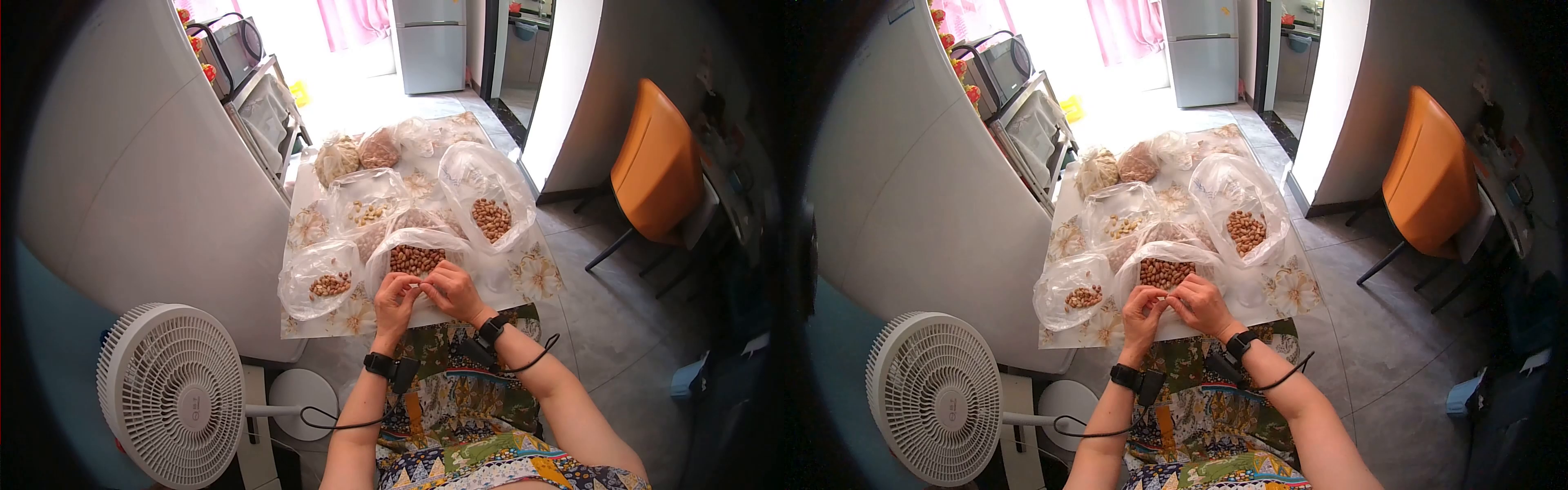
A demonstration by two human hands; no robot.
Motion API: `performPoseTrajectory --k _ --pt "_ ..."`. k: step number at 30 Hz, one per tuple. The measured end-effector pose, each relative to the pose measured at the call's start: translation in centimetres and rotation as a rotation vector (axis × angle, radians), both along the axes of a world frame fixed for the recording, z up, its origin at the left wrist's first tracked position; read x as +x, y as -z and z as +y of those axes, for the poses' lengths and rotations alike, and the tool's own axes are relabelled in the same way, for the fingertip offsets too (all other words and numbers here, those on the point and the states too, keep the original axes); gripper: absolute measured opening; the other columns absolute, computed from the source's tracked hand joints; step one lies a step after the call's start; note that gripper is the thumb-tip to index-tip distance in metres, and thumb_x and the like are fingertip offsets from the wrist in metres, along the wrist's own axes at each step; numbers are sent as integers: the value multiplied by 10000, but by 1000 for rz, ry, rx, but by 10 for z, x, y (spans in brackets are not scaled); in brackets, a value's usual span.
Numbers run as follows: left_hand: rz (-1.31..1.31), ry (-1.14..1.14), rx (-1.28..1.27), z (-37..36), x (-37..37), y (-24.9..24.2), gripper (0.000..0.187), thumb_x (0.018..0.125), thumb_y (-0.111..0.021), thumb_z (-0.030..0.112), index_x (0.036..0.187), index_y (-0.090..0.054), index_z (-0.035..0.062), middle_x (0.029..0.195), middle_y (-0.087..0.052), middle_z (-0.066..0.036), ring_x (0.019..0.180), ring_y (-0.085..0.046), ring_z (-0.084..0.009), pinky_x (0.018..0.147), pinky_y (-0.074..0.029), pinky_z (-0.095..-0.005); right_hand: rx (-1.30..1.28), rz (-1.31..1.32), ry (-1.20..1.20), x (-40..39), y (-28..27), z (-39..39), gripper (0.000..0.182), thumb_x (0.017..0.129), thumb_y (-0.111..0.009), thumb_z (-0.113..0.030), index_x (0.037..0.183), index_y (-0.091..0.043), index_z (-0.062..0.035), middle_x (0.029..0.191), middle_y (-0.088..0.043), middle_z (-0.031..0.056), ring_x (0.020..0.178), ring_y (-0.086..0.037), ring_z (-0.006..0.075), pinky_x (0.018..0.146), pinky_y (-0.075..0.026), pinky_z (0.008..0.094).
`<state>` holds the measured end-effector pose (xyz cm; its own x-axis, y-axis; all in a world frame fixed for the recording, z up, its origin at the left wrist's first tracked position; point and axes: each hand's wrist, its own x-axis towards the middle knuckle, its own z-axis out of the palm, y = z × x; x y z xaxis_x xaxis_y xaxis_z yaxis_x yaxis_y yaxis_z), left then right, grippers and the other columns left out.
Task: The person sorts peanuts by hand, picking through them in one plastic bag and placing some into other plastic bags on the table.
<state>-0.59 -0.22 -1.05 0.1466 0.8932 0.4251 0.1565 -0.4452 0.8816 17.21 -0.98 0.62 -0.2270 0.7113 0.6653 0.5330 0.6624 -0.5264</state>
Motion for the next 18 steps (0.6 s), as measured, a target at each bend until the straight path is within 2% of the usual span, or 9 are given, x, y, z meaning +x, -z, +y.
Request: performPoseTrajectory --k 4,8,13,18 --pt "13 -1 -4 0 0 -1 126 880 -766 28 1000 -731 40 1008 -665 -45 770 -615 -124 674 -527 -270 -5 -8 -1 0 0 0 159 915 -720 -150 825 -669 -29 787 -641 105 799 -602 300 718 -507 407" --pt "28 -13 29 0 0 -4 102 898 -753 41 984 -699 29 988 -657 -54 765 -613 -133 675 -523 -272 16 6 37 0 1 0 110 871 -740 -124 881 -672 -38 822 -651 96 822 -618 296 730 -516 401" --pt "14 -27 -2 1 0 0 97 919 -744 72 978 -683 25 976 -651 -60 761 -617 -141 668 -520 -279 35 47 45 -3 -6 -3 184 797 -764 -77 955 -672 -57 871 -666 82 862 -646 288 752 -538 394" --pt "75 -34 6 -1 0 -6 118 918 -756 98 972 -684 22 978 -653 -65 753 -623 -151 663 -518 -282 72 13 39 -3 -4 -2 181 789 -770 -45 943 -677 -67 875 -676 77 859 -649 283 750 -546 391"
